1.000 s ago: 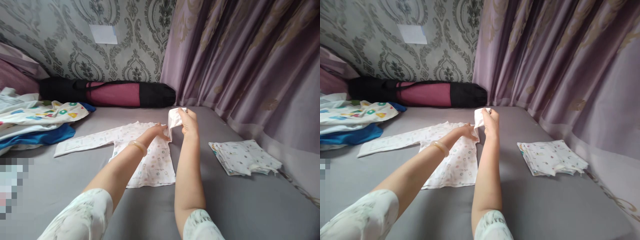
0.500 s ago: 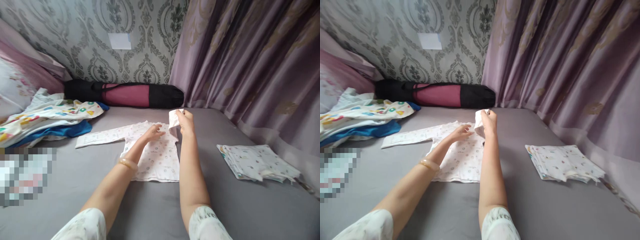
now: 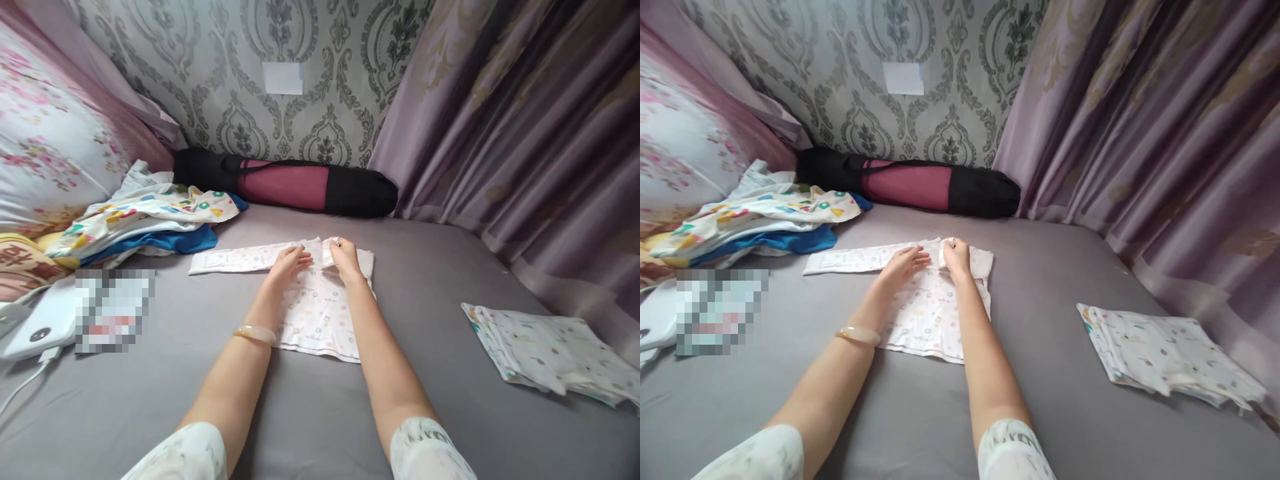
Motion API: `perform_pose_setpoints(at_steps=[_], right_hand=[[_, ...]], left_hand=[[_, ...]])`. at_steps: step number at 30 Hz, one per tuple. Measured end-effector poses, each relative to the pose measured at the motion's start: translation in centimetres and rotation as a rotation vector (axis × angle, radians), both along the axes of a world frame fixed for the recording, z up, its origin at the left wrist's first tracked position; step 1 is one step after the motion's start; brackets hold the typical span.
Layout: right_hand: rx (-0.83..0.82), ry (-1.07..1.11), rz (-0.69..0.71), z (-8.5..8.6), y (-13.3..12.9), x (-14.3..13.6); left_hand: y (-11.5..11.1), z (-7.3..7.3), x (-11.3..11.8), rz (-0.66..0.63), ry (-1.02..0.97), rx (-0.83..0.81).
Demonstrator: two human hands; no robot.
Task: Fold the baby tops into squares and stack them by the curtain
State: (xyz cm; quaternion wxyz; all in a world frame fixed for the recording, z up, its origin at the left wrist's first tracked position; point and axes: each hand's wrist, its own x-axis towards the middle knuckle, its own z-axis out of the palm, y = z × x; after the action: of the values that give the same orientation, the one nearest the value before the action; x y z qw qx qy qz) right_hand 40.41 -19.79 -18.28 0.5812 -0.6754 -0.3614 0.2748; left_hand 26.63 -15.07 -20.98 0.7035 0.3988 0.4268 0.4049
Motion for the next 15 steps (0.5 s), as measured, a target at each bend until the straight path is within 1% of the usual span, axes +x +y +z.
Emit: perform_pose_setpoints(at_steps=[2,5,6,8,11,13,15], right_hand=[[-0.011,-0.015,0.072,-0.4,0.0,-0.9],[-0.021,-0.011,0.253,-0.5,-0.1,-1.8],[-0.042,-0.004,0.299,-0.5,-0.2,-2.0],[-0.104,0.011,0.336,-0.2,-0.2,-1.8],[-0.173,0.057,0.291,0.8,-0.5,-0.6],[-0.178,0.103,0.217,1.7,-1.0,0.8],[-0.169,0.126,0.114,2.4,-1.5,2.6]], left_hand=[[0.0,0.3,-0.1,-0.014,-0.021,-0.029],[0.1,0.6,-0.1,-0.040,-0.042,-0.059],[0.1,0.6,-0.1,-0.050,-0.047,-0.050],[0.1,0.4,-0.1,-0.057,-0.041,-0.001],[0.1,0.0,0.2,-0.029,0.039,0.078],[0.2,-0.3,0.4,-0.001,0.110,0.096],[0.2,-0.4,0.5,0.035,0.171,0.137]])
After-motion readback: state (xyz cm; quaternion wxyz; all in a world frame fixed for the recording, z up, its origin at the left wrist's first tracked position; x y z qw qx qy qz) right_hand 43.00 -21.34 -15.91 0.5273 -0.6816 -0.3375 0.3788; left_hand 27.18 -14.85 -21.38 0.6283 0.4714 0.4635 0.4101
